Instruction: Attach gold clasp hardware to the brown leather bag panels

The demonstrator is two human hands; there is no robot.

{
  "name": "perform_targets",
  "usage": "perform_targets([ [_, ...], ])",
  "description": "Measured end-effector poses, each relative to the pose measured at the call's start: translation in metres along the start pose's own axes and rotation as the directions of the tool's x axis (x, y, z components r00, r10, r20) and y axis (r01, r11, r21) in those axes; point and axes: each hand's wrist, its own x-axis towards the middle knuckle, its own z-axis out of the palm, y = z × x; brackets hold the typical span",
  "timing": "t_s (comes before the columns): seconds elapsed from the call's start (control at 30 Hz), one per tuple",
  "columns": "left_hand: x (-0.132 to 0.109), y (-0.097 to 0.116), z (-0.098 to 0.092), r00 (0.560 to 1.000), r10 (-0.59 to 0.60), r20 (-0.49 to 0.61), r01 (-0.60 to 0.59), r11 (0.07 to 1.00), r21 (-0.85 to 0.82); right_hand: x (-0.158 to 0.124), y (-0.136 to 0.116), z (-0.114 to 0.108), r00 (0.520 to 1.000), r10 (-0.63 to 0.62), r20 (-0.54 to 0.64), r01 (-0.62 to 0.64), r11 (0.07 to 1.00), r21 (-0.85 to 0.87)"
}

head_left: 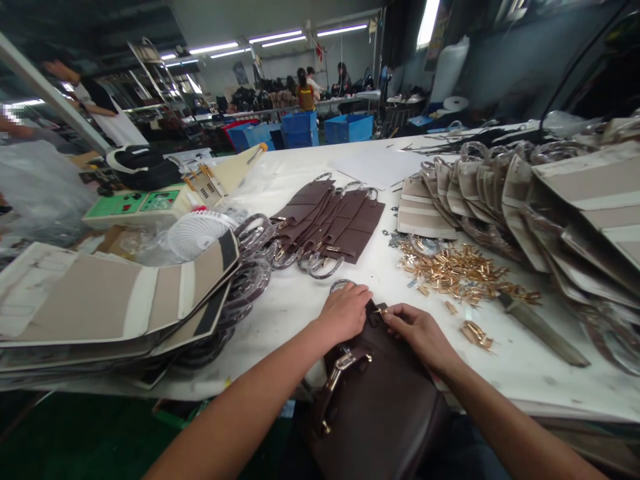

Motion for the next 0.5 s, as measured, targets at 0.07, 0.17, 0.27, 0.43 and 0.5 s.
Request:
perform_targets([
  [0.07,0.009,-0.002,-0.006,0.998,0.046,0.038,-0.045,0.999,-0.01,-0.003,-0.001,0.003,1.0,-0.023,-0.017,0.021,0.996,-0.082],
  [0.17,0.022,-0.004,-0.016,0.988,0.122,0.099,-0.118,0.992,-0.046,-0.006,0.0,0.007,0.996,-0.082,-0.041,0.073,0.981,-0.18],
  [0.27,0.029,-0.005,-0.022,0.975,0.157,0.156,-0.142,0.984,-0.106,-0.007,0.002,0.011,0.987,-0.151,-0.056,0.134,0.963,-0.235],
  [0.43,0.031,-0.005,-0.016,0.978,0.026,0.208,0.024,0.971,-0.236,-0.008,0.011,0.016,0.933,-0.36,-0.012,0.341,0.894,-0.292],
  [0.5,0.031,-0.004,-0.011,0.974,-0.054,0.22,0.125,0.938,-0.325,-0.008,0.014,0.019,0.879,-0.471,0.074,0.469,0.827,-0.308],
])
